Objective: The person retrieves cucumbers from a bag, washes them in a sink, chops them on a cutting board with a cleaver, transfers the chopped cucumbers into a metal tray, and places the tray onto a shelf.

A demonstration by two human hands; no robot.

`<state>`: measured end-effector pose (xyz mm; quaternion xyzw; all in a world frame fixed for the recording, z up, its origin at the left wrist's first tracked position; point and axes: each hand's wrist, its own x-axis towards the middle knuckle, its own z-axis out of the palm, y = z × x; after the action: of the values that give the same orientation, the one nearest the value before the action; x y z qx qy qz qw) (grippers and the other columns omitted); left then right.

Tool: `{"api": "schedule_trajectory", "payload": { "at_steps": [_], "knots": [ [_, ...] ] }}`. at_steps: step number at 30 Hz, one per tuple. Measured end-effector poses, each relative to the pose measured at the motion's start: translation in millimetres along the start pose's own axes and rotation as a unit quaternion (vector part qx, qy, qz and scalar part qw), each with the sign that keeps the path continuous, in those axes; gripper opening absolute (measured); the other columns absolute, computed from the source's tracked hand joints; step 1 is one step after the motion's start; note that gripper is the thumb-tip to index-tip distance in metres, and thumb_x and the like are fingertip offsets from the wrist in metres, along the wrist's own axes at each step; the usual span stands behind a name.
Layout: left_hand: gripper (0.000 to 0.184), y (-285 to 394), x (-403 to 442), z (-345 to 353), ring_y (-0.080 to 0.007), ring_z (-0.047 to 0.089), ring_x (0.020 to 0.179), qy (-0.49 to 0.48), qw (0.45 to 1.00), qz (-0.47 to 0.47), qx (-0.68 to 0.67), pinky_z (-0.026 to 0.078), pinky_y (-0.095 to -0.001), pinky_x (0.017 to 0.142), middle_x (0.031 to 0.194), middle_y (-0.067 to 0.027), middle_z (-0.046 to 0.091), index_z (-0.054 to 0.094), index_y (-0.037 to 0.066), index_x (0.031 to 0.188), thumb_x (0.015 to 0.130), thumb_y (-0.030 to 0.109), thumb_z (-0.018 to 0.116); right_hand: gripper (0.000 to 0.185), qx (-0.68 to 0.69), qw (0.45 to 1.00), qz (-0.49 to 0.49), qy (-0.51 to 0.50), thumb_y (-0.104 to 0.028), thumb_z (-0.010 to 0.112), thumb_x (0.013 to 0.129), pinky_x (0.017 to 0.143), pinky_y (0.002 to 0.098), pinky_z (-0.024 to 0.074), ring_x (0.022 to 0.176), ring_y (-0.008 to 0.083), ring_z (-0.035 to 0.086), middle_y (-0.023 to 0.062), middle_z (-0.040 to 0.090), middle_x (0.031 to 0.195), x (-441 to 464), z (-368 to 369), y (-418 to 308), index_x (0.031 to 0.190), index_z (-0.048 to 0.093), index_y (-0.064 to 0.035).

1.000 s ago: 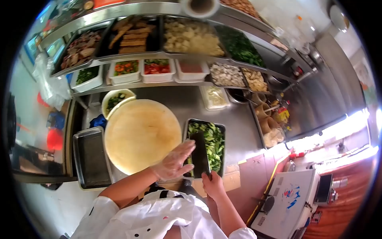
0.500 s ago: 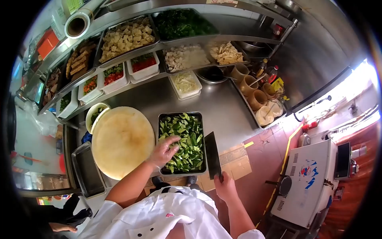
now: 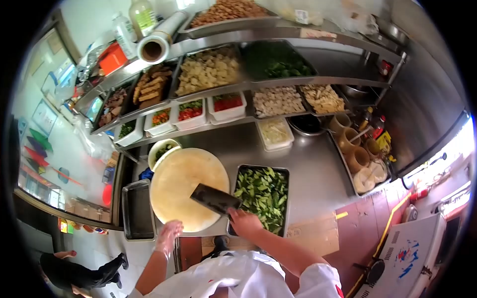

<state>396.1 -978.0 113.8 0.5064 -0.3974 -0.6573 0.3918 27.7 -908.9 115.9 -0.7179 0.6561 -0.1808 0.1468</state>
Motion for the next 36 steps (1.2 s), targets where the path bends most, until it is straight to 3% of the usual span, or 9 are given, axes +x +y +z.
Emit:
{"api": "schedule_trajectory", "payload": {
  "at_steps": [9, 11, 17, 23, 24, 26, 31, 34, 36],
  "knots": [
    [0.032, 5, -42, -77, -0.0234, 0.07, 0.103, 0.061, 0.995, -0.044, 0.067, 0.056, -0.0384, 0.096, 0.112, -0.0132, 0.072, 0.064, 0.002, 0.126, 0.1, 0.02, 0.067, 0.046, -0.011, 0.978, -0.115, -0.176, -0.025, 0.059, 0.099, 0.09, 0.048, 0.0549, 0.106, 0.037, 0.066, 0.0157, 0.066, 0.118, 146, 113, -31, 0.143, 0.056, -0.0135],
    [0.023, 15, -22, -90, -0.0144, 0.064, 0.092, 0.04, 0.995, -0.055, 0.068, 0.053, -0.0307, 0.087, 0.101, -0.0054, 0.068, 0.066, 0.004, 0.119, 0.101, 0.019, 0.067, 0.04, -0.055, 0.981, -0.176, -0.061, -0.021, 0.058, 0.098, 0.094, 0.0481, 0.0514, 0.11, 0.0362, 0.062, 0.0138, 0.064, 0.12, 165, 134, -20, 0.137, 0.061, -0.0125],
    [0.009, 124, 46, -17, -0.0041, 0.048, 0.078, -0.042, 0.993, 0.06, 0.093, 0.04, -0.0211, 0.069, 0.086, 0.0058, 0.057, 0.062, 0.007, 0.096, 0.102, 0.013, 0.065, 0.038, -0.029, 0.99, 0.009, 0.139, -0.016, 0.065, 0.089, 0.097, 0.0502, 0.0469, 0.115, 0.0348, 0.056, 0.011, 0.059, 0.121, 153, 91, -42, 0.127, 0.066, -0.0109],
    [0.016, 87, 92, 85, -0.0051, 0.053, 0.081, -0.193, 0.974, 0.11, 0.04, 0.043, -0.0223, 0.071, 0.091, 0.0026, 0.062, 0.065, 0.005, 0.106, 0.103, 0.021, 0.066, 0.032, 0.183, 0.93, 0.307, 0.087, -0.013, 0.064, 0.092, 0.086, 0.0471, 0.056, 0.107, 0.0381, 0.066, 0.0175, 0.062, 0.12, -12, 40, -84, 0.124, 0.066, -0.0084],
    [0.033, 70, 91, 111, -0.0155, 0.065, 0.102, -0.306, 0.947, 0.069, 0.067, 0.052, -0.0308, 0.087, 0.113, -0.0091, 0.07, 0.063, 0.001, 0.125, 0.103, 0.025, 0.067, 0.032, 0.159, 0.923, 0.338, 0.094, -0.012, 0.064, 0.092, 0.088, 0.0462, 0.0558, 0.109, 0.0377, 0.066, 0.017, 0.063, 0.12, -53, 49, -83, 0.124, 0.066, -0.0086],
    [0.071, -17, 98, 130, -0.0348, 0.049, 0.143, -0.409, 0.894, -0.044, 0.179, 0.041, -0.0436, 0.116, 0.154, -0.025, 0.05, 0.042, 0.001, 0.153, 0.099, 0.037, 0.071, 0.033, 0.146, 0.889, 0.422, 0.101, -0.01, 0.063, 0.091, 0.09, 0.0447, 0.0556, 0.111, 0.0372, 0.066, 0.0164, 0.065, 0.12, -143, 67, -81, 0.125, 0.066, -0.0084],
    [0.086, -158, 87, 103, -0.0384, 0.034, 0.152, -0.334, 0.883, -0.087, 0.319, 0.035, -0.0436, 0.121, 0.165, -0.0268, 0.033, 0.031, 0.003, 0.16, 0.097, 0.051, 0.066, 0.031, 0.106, 0.71, 0.695, 0.035, -0.027, 0.062, 0.097, 0.096, 0.0464, 0.0534, 0.113, 0.0407, 0.066, 0.0213, 0.071, 0.116, -352, 111, -116, 0.117, 0.069, -0.0047],
    [0.08, -153, 85, 122, -0.0381, 0.036, 0.146, -0.28, 0.792, -0.104, 0.532, 0.039, -0.0502, 0.115, 0.159, -0.0234, 0.035, 0.031, 0.005, 0.152, 0.096, 0.055, 0.06, 0.037, 0.108, 0.799, 0.57, -0.157, -0.032, 0.054, 0.1, 0.092, 0.0526, 0.0539, 0.11, 0.0468, 0.065, 0.0243, 0.071, 0.112, -485, 185, -114, 0.117, 0.07, -0.0033],
    [0.063, -228, 118, 108, -0.0404, 0.049, 0.128, -0.312, 0.75, -0.051, 0.582, 0.044, -0.0479, 0.106, 0.14, -0.0238, 0.05, 0.046, 0.005, 0.132, 0.091, 0.049, 0.066, 0.033, 0.173, 0.823, 0.537, -0.072, -0.029, 0.059, 0.1, 0.082, 0.0482, 0.0578, 0.095, 0.0393, 0.072, 0.0204, 0.075, 0.104, -532, 220, -115, 0.116, 0.07, -0.0013]
  ]
}}
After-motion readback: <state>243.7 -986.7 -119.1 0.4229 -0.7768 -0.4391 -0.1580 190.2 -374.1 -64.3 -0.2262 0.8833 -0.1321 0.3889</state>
